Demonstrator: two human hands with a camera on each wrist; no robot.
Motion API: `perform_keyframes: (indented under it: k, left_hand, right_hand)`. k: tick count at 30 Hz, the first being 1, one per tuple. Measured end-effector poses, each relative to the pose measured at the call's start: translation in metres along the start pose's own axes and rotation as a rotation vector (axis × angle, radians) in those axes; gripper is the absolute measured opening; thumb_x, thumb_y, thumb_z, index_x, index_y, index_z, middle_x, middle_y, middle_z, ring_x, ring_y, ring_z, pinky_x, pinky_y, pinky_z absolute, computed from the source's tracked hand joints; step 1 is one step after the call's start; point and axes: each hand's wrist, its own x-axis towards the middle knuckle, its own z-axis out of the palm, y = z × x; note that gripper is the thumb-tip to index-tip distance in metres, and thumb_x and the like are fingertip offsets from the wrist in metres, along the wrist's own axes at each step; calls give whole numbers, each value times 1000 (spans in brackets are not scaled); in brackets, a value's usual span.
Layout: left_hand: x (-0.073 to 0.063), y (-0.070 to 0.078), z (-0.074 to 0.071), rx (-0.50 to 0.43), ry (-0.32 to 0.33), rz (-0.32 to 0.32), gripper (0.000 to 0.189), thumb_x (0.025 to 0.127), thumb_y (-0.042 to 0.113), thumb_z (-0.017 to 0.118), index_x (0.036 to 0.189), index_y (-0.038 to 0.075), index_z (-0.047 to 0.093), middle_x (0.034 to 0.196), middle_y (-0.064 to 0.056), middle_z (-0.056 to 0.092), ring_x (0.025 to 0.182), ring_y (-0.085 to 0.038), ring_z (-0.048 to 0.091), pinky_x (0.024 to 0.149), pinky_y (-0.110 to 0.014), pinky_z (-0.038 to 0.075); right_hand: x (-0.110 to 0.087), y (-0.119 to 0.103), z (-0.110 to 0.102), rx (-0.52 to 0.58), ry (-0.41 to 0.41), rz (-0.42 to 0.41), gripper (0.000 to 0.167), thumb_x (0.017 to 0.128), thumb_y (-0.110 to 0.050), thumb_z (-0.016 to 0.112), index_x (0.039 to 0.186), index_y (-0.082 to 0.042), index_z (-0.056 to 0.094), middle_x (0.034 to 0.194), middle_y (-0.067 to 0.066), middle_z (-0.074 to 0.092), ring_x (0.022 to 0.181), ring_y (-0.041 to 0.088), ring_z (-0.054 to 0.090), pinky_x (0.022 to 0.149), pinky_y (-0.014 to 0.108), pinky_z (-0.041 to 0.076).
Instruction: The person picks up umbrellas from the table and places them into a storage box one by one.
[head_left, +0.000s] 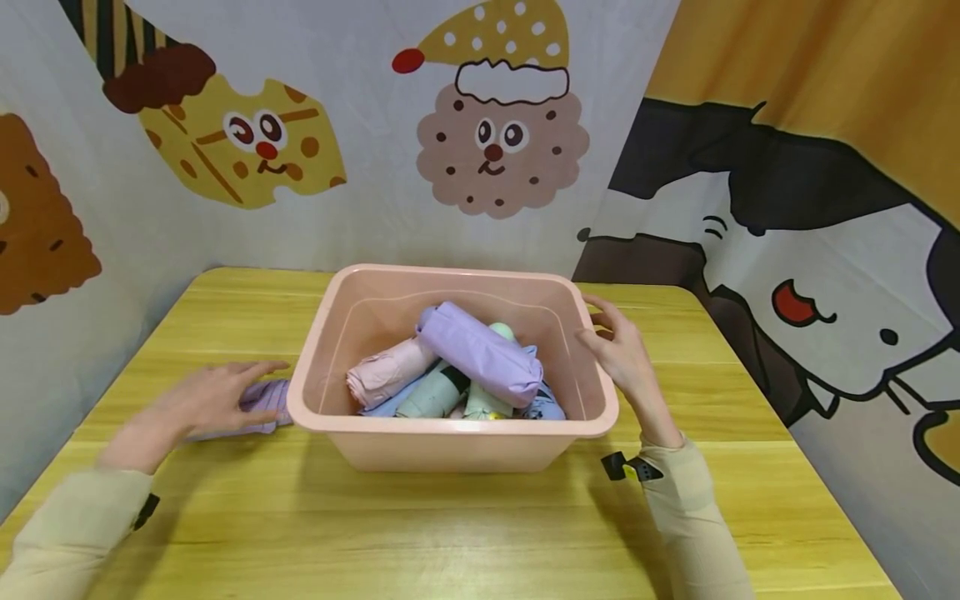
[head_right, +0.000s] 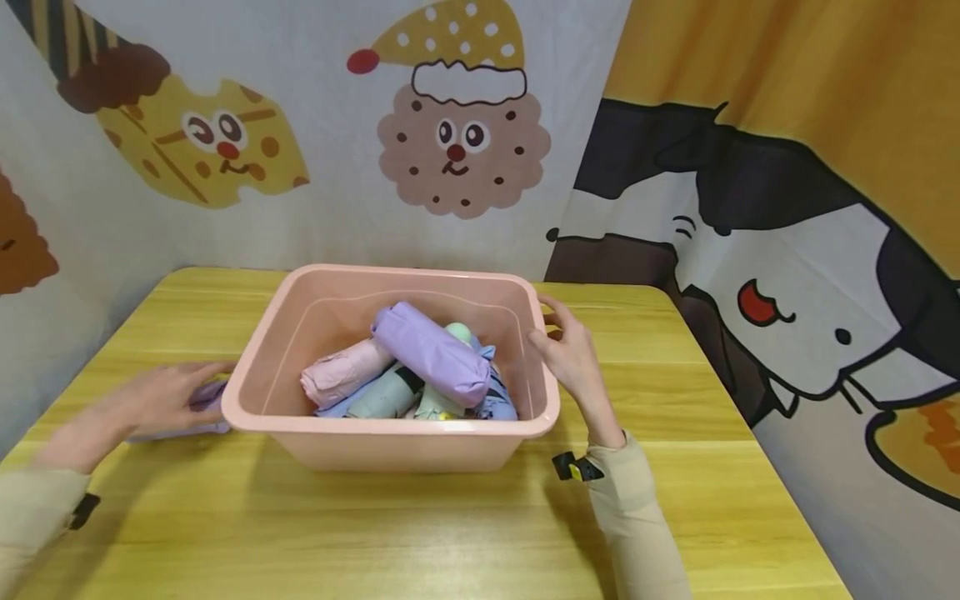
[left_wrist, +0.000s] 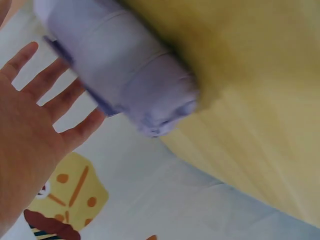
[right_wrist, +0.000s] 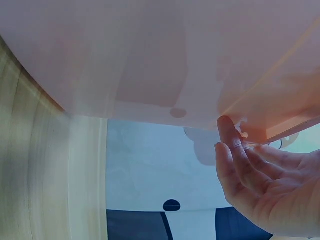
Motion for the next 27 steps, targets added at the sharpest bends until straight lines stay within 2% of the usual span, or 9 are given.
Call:
perform_keyframes:
  k: [5,10,16,27]
  left_hand:
    - [-4,-4,11,-21,9,43,75,72,56,73,132,15,51,119,-23,62,86,-30,65,67,-45,52]
    - [-4,-4,13,-40,-3,62,74,69,41,81,131,14,50,119,-23,61,91,-32,64,66,-46,52]
    - [-3,-5,12,-48,-25,76,75,66,27,83,131,11,50,119,-24,61,93,-35,64,69,-49,53]
    - [1,-5,11,-54,-25,95,71,64,23,84,128,10,55,115,-22,64,92,-31,64,71,-47,53]
  right_hand:
    - [1,1,0,1,1,-4,55,92,-15,54,145,-9,39,128,29,56,111,42,60,95,52,48]
    - [1,1,0,0,2,0,55,92,-16,54,144,-9,40,128,29,56,111,42,60,94,52,49]
    - [1,2,2,-7,4,4,55,92,-18,54,144,-11,40,129,27,56,109,41,61,93,51,50]
    - [2,5,2,-11,6,-2,54,92,-17,54,144,-11,40,128,27,57,108,40,62,92,50,50]
